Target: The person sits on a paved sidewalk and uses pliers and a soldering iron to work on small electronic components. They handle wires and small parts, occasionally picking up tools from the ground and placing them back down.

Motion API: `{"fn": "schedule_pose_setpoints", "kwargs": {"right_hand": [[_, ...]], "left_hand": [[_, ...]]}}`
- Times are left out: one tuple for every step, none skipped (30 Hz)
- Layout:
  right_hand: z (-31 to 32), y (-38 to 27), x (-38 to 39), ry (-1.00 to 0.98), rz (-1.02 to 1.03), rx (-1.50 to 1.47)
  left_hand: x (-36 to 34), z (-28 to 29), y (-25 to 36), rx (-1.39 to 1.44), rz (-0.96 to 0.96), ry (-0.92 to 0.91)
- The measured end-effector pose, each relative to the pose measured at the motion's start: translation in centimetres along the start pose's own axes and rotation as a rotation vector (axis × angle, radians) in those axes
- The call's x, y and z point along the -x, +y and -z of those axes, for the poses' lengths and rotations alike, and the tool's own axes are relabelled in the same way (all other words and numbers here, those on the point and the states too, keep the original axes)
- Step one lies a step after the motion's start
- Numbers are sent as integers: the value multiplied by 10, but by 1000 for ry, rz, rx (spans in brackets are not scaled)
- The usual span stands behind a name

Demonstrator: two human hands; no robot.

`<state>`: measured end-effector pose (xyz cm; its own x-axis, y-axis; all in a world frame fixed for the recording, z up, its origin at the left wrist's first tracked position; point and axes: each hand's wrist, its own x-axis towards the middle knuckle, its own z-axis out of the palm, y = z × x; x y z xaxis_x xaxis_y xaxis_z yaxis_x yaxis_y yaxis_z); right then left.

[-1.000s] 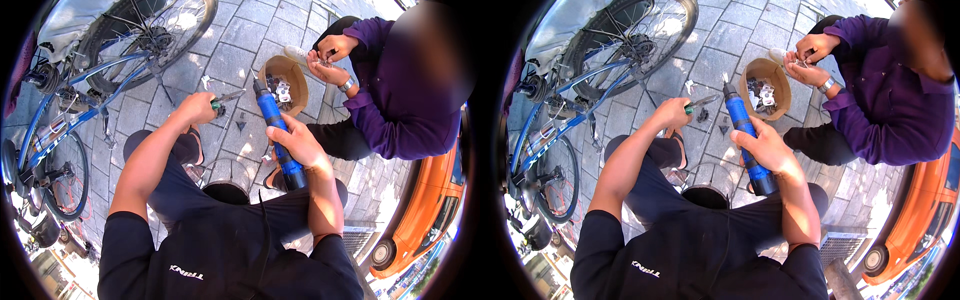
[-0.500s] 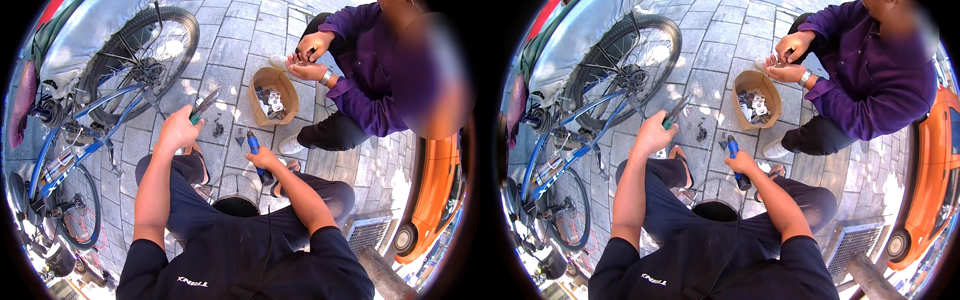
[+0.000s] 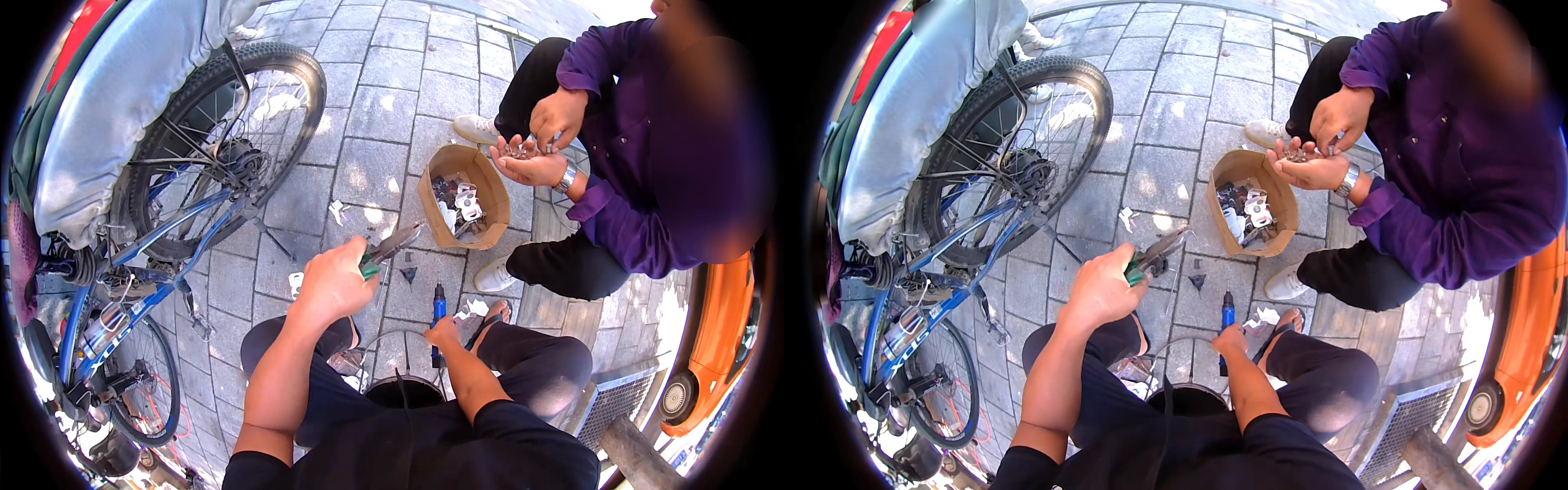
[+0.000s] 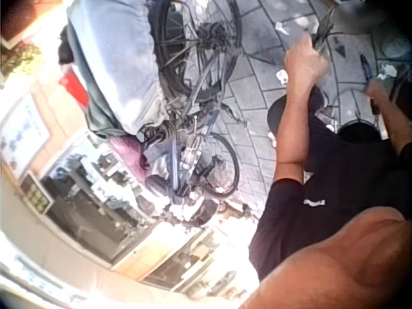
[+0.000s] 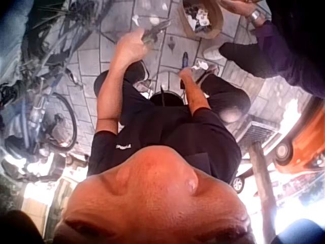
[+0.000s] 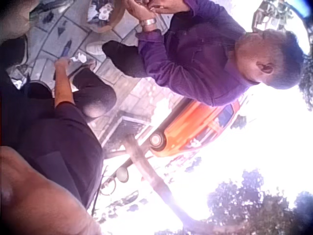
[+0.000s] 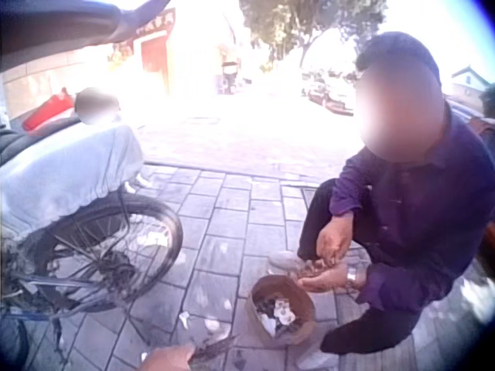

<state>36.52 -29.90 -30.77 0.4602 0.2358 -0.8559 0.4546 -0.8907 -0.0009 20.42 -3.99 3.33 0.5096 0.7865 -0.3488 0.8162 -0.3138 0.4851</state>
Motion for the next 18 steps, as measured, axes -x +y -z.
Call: {"fn": "schedule_pose_setpoints", "kwargs": {"right_hand": [[-1,-2,-4,-30,-18,32],[-2,-1,-10,-55,-39,58],[-4,1,-14,-70,-35,81],[-9,2,-21,-90,-26,108],[-8,1,-25,-108,-19,135],[-6,-2,-32,-107,-39,123],[-4,-3,-33,-109,-61,115],[-2,-5,-34,-112,-84,107],[-2,-8,-32,-128,-82,120],[-1,-9,-35,-124,-60,160],[-2,-6,-37,-116,-42,196],[-1,-4,-41,-109,-24,231],[6,-14,-41,-157,34,296],[25,-24,-31,-202,91,370],[44,-34,-21,-247,148,444],[61,-32,-7,-297,192,529],[68,-36,1,-232,211,469],[74,-32,17,-207,231,442]], "left_hand": [[-4,-2,-1,-3,6,-12],[-8,-2,0,-7,6,-23],[-10,0,3,3,-7,-27],[-14,-1,4,17,-3,-36],[-17,-3,6,30,-2,-46],[-21,-4,7,45,-1,-57],[-24,-6,8,63,-14,-55],[-26,-7,10,69,-12,-59],[-27,-8,11,75,-11,-64],[-32,-13,12,88,-8,-69],[-36,-13,13,82,-41,-88],[-42,-19,14,82,-55,-59],[-50,-26,12,72,-63,-26],[-54,-30,10,69,-66,10],[-60,-34,5,57,-29,2],[-63,-37,3,89,11,-4],[-66,-33,3,117,46,-4],[-67,-30,3,144,79,-4]]}}
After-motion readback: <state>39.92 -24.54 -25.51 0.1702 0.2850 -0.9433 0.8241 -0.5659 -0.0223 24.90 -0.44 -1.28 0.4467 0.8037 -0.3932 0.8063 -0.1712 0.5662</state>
